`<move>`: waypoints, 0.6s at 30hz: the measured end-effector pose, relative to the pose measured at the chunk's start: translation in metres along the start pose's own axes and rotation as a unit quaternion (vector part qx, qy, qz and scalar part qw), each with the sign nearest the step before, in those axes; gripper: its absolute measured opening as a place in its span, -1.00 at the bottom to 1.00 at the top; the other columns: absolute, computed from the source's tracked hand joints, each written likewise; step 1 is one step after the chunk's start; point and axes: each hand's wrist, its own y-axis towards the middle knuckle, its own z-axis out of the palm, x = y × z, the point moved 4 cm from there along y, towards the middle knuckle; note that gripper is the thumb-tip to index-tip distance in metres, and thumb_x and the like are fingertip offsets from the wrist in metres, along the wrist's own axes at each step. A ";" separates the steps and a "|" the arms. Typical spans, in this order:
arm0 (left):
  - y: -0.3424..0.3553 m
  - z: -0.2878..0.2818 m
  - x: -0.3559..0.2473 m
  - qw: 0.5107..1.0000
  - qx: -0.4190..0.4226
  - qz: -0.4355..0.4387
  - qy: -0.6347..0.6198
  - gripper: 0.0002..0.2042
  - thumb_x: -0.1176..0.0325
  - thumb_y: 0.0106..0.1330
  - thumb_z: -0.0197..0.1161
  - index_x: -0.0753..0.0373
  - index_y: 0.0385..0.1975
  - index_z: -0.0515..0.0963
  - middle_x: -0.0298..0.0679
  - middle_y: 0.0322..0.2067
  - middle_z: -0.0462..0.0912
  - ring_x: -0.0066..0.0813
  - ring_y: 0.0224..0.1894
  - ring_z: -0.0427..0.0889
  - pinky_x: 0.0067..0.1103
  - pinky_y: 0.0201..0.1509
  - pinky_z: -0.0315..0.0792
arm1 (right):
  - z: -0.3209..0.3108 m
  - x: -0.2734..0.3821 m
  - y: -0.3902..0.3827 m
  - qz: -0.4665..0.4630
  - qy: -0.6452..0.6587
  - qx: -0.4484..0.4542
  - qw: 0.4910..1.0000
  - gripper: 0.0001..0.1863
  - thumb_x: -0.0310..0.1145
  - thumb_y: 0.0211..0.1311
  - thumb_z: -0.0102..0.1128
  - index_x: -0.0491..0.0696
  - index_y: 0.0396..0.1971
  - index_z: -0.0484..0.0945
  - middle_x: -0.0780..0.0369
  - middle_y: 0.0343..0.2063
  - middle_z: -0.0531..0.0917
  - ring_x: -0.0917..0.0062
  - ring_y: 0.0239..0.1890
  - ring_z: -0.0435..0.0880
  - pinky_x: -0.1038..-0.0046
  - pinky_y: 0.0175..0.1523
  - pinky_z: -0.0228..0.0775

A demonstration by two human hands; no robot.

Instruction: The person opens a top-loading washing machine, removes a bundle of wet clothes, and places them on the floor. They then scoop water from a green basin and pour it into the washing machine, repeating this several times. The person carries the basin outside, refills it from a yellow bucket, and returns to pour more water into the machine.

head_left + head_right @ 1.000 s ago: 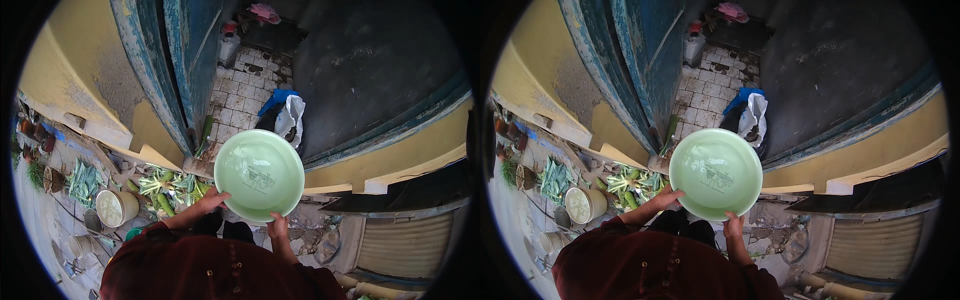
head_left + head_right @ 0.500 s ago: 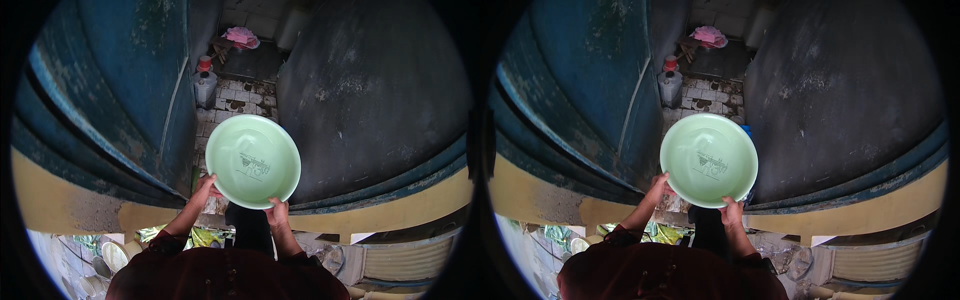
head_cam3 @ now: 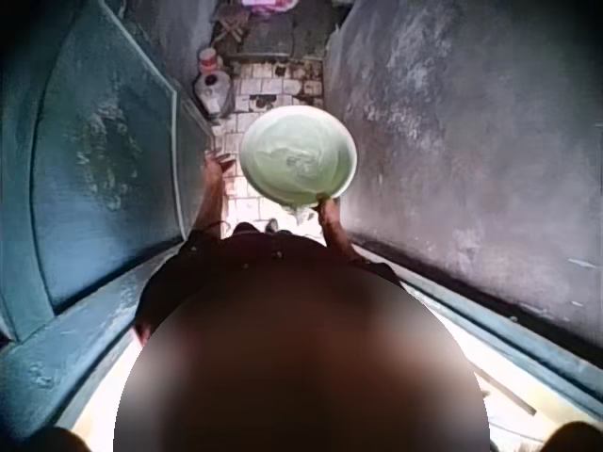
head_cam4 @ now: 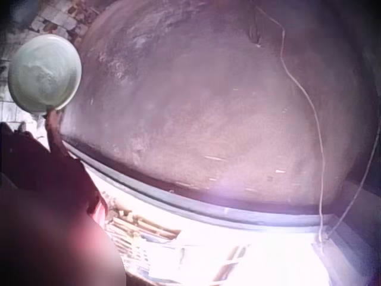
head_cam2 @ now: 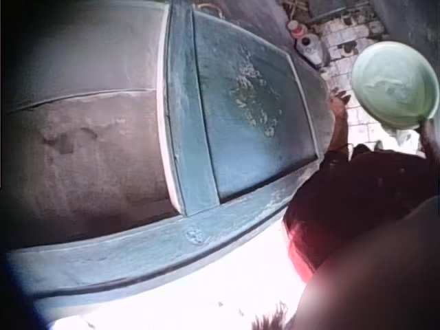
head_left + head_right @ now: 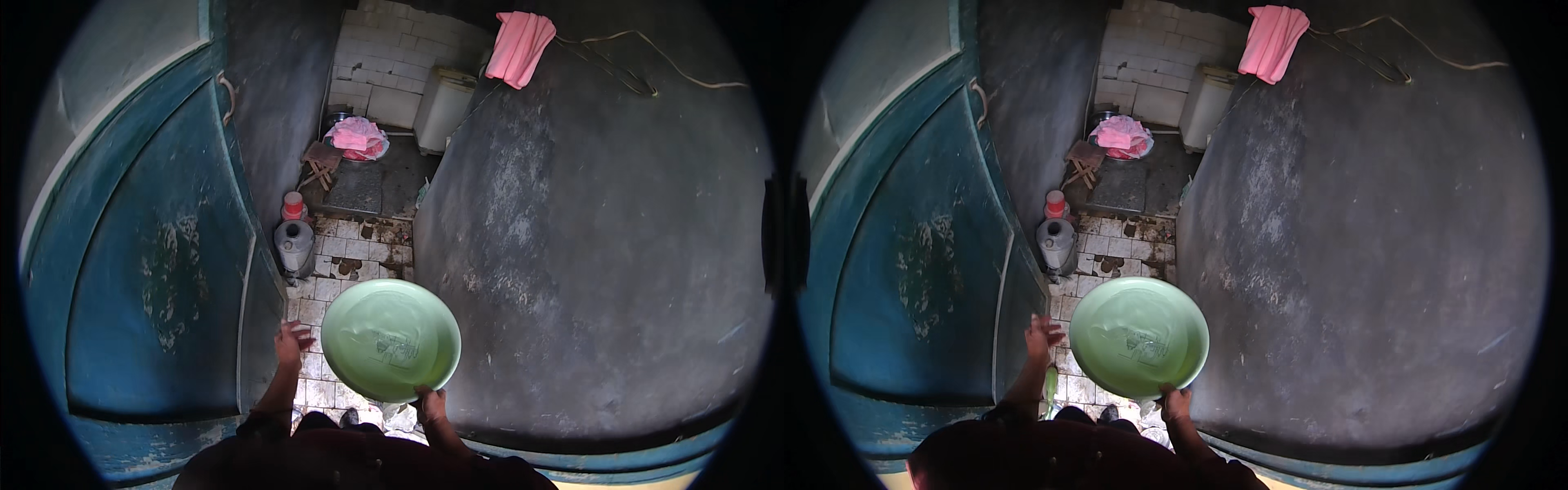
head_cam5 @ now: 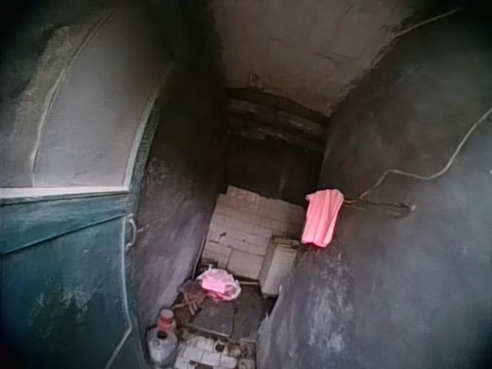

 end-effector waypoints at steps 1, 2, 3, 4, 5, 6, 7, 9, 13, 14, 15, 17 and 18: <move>0.013 0.013 -0.014 1.000 -0.001 0.017 0.000 -0.41 -0.11 0.36 -0.13 0.42 -0.12 0.46 0.07 -0.41 0.60 -0.22 -0.57 0.63 -0.45 -0.50 0.59 | 0.004 0.011 0.009 0.002 -0.011 -0.010 1.000 -0.62 -0.58 -0.10 0.10 -0.30 -0.18 0.39 0.05 -0.26 0.54 0.24 -0.32 0.63 0.14 -0.25 0.58; 0.026 0.024 -0.028 0.999 -0.004 0.025 0.029 -0.39 -0.13 0.35 -0.13 0.43 -0.15 0.48 0.05 -0.39 0.61 -0.23 -0.56 0.63 -0.47 -0.51 0.58 | 0.009 0.020 0.016 0.005 -0.005 -0.024 1.000 -0.58 -0.58 -0.08 0.11 -0.30 -0.13 0.35 0.05 -0.28 0.54 0.24 -0.32 0.62 0.15 -0.27 0.58; 0.039 0.037 -0.038 0.999 -0.006 0.017 0.029 -0.42 -0.10 0.34 -0.10 0.44 -0.18 0.50 0.01 -0.37 0.61 -0.25 -0.53 0.63 -0.48 -0.49 0.57 | 0.018 0.031 0.024 0.007 0.021 0.020 1.000 -0.51 -0.57 -0.07 0.11 -0.31 -0.06 0.26 0.01 -0.23 0.51 0.20 -0.29 0.62 0.10 -0.24 0.58; 0.051 0.052 -0.047 0.999 0.018 0.006 0.034 -0.46 -0.06 0.34 -0.08 0.41 -0.20 0.52 -0.01 -0.36 0.62 -0.27 -0.52 0.63 -0.49 -0.46 0.57 | 0.026 0.039 0.033 0.012 0.019 0.002 1.000 -0.48 -0.57 -0.07 0.11 -0.31 -0.04 0.22 -0.01 -0.20 0.49 0.18 -0.26 0.61 0.08 -0.22 0.58; 0.063 0.065 -0.055 0.997 0.024 -0.018 0.069 -0.50 -0.03 0.34 -0.05 0.39 -0.21 0.54 -0.04 -0.35 0.62 -0.28 -0.51 0.63 -0.49 -0.43 0.58 | 0.034 0.046 0.043 0.025 0.027 -0.017 0.999 -0.45 -0.57 -0.07 0.11 -0.31 -0.01 0.18 -0.03 -0.17 0.48 0.16 -0.23 0.60 0.05 -0.19 0.58; 0.074 0.081 -0.064 0.996 0.052 -0.009 0.068 -0.53 0.00 0.34 -0.03 0.37 -0.22 0.55 -0.06 -0.35 0.62 -0.30 -0.51 0.63 -0.49 -0.41 0.57 | 0.046 0.056 0.052 0.017 0.041 0.025 0.999 -0.42 -0.57 -0.07 0.10 -0.31 0.02 0.14 -0.05 -0.12 0.44 0.12 -0.17 0.58 0.01 -0.16 0.57; 0.084 0.100 -0.069 0.994 0.070 -0.007 0.087 -0.56 0.02 0.33 -0.01 0.35 -0.23 0.56 -0.09 -0.35 0.62 -0.31 -0.51 0.63 -0.49 -0.39 0.57 | 0.057 0.064 0.062 0.011 0.027 0.004 1.000 -0.48 -0.56 -0.05 0.07 -0.34 -0.01 0.21 -0.04 -0.17 0.48 0.13 -0.21 0.60 0.03 -0.18 0.58; 0.112 0.137 -0.078 0.989 0.102 -0.024 0.103 -0.66 0.08 0.30 0.09 0.25 -0.26 0.59 -0.20 -0.39 0.62 -0.39 -0.47 0.63 -0.52 -0.36 0.55 | 0.082 0.083 0.083 -0.011 0.033 0.050 0.998 -0.60 -0.52 -0.02 -0.01 -0.35 -0.11 0.36 0.00 -0.24 0.53 0.14 -0.26 0.61 0.05 -0.21 0.57; 0.194 0.198 -0.093 0.975 0.168 -0.063 0.133 -0.68 0.09 0.28 0.16 0.23 -0.24 0.60 -0.31 -0.45 0.63 -0.55 -0.43 0.60 -0.61 -0.39 0.48 | 0.135 0.114 0.138 0.002 0.032 0.051 0.998 -0.58 -0.52 -0.01 -0.02 -0.33 -0.08 0.35 -0.02 -0.21 0.52 0.13 -0.23 0.61 0.06 -0.19 0.57; 0.219 0.210 -0.096 0.969 0.190 -0.062 0.144 -0.68 0.09 0.28 0.16 0.24 -0.24 0.61 -0.33 -0.45 0.63 -0.57 -0.42 0.60 -0.62 -0.39 0.46 | 0.151 0.121 0.156 0.000 0.052 0.046 0.998 -0.65 -0.54 -0.05 0.06 -0.34 -0.19 0.40 0.05 -0.34 0.56 0.28 -0.41 0.62 0.27 -0.39 0.57; 0.243 0.223 -0.101 0.968 0.208 -0.025 0.141 -0.68 0.11 0.27 0.17 0.25 -0.24 0.60 -0.33 -0.45 0.63 -0.58 -0.43 0.59 -0.62 -0.38 0.46 | 0.166 0.126 0.172 0.013 0.043 0.025 0.999 -0.65 -0.54 -0.05 0.06 -0.34 -0.19 0.40 0.05 -0.35 0.55 0.29 -0.42 0.61 0.29 -0.41 0.55; 0.293 0.260 -0.114 0.960 0.245 0.057 0.124 -0.69 0.14 0.26 0.19 0.29 -0.23 0.60 -0.32 -0.44 0.64 -0.58 -0.44 0.58 -0.61 -0.36 0.45 | 0.195 0.145 0.205 0.027 0.044 0.024 0.998 -0.65 -0.54 -0.06 0.06 -0.33 -0.19 0.40 0.07 -0.37 0.55 0.31 -0.45 0.60 0.33 -0.46 0.51; 0.324 0.277 -0.123 0.943 0.227 0.048 0.237 -0.71 0.22 0.20 0.26 0.31 -0.22 0.58 -0.32 -0.43 0.64 -0.56 -0.42 0.59 -0.58 -0.33 0.46 | 0.211 0.157 0.218 0.011 0.032 0.025 0.999 -0.65 -0.54 -0.07 0.07 -0.31 -0.20 0.40 0.09 -0.39 0.55 0.36 -0.50 0.58 0.40 -0.53 0.44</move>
